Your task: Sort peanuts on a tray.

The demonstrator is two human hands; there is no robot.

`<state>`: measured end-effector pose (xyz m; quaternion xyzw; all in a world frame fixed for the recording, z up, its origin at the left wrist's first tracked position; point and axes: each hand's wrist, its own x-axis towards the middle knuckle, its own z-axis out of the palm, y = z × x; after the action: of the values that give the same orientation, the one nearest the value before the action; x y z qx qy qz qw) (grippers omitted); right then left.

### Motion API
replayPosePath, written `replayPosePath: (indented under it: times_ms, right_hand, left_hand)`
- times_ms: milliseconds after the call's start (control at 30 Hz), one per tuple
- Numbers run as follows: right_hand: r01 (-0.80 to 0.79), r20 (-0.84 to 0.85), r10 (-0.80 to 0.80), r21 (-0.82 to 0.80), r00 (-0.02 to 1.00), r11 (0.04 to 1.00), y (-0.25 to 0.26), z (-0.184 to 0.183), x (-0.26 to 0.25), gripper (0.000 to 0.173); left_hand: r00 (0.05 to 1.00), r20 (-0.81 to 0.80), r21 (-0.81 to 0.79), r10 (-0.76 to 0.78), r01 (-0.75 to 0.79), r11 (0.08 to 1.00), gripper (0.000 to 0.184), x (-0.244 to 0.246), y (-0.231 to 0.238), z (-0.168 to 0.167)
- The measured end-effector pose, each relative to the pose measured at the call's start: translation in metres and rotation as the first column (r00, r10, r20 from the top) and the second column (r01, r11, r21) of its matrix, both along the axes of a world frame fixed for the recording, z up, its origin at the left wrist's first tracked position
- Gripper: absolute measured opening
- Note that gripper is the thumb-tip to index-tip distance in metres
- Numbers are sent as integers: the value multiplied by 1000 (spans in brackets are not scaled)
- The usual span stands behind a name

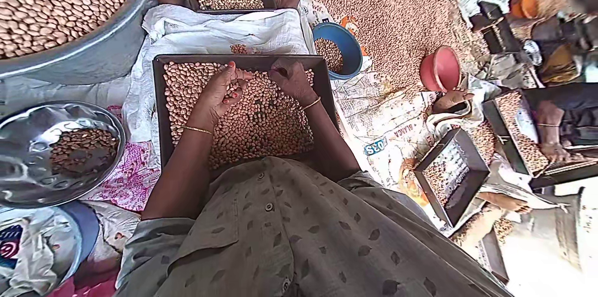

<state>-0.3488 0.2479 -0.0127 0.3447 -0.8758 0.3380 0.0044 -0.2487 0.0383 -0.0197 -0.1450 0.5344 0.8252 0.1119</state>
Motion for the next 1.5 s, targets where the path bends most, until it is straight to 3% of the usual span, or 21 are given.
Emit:
replayPosePath:
  times_ms: [67,133,233,333,400,467,533,600,667,767,900,1000,1100,1167,1233,1300,1367,1500]
  right_hand:
    - [-138,90,169,-278,981,950,0,26,12,20]
    - [-124,114,166,-303,980,945,7,45,15,30]
    - [112,-80,-109,30,991,993,36,41,-7,27]
    - [200,-106,-170,474,980,858,64,11,-19,33]
    - [204,-166,-131,576,977,792,71,-14,-13,42]
    - [149,-122,-93,611,988,777,74,-15,-2,45]
    - [-5,92,-51,525,994,851,85,3,7,35]
    - [-131,303,38,294,952,947,100,25,10,27]
    - [-35,378,8,66,926,997,110,41,11,24]
    - [153,303,-145,-2,942,988,115,44,-2,25]
    - [100,86,-121,215,989,972,72,12,-21,30]
    - [154,2,-184,536,983,830,25,-2,-10,37]
    - [90,-46,-79,612,996,785,12,-13,0,43]
    - [-49,30,39,545,999,837,26,-13,6,40]
    - [-253,165,210,312,964,916,49,-7,10,30]
    - [-332,358,294,47,886,942,71,4,14,24]
    - [-205,461,224,-91,859,974,91,13,14,23]
    - [88,409,-48,-79,911,993,104,16,16,23]
  left_hand:
    - [996,-3,9,-91,91,996,64,2,3,-1]
    - [984,-47,73,-172,175,982,68,4,6,0]
    - [978,-112,166,-175,192,967,59,6,7,4]
    - [985,-145,195,-94,122,973,44,7,0,3]
    - [991,-130,187,-31,55,981,39,5,-5,1]
    - [992,-123,202,23,3,979,35,4,-9,-1]
    - [992,-117,206,46,-21,978,34,4,-10,-1]
    - [990,-128,201,58,-31,979,34,3,-12,-1]
    - [988,-142,188,63,-36,981,34,3,-13,-2]
    - [987,-149,165,65,-40,985,35,3,-12,-3]
    - [981,-174,163,85,-56,985,35,3,-14,-2]
    - [981,-152,148,117,-95,984,35,4,-14,-2]
    - [982,-143,145,123,-102,984,36,4,-14,0]
    - [982,-148,148,120,-98,984,36,4,-15,1]
    - [979,-156,167,127,-101,981,36,3,-17,-1]
    - [978,-164,187,132,-101,977,37,3,-19,-2]
    - [976,-170,194,138,-104,976,36,3,-20,-1]
    - [973,-171,196,154,-119,973,35,4,-20,0]
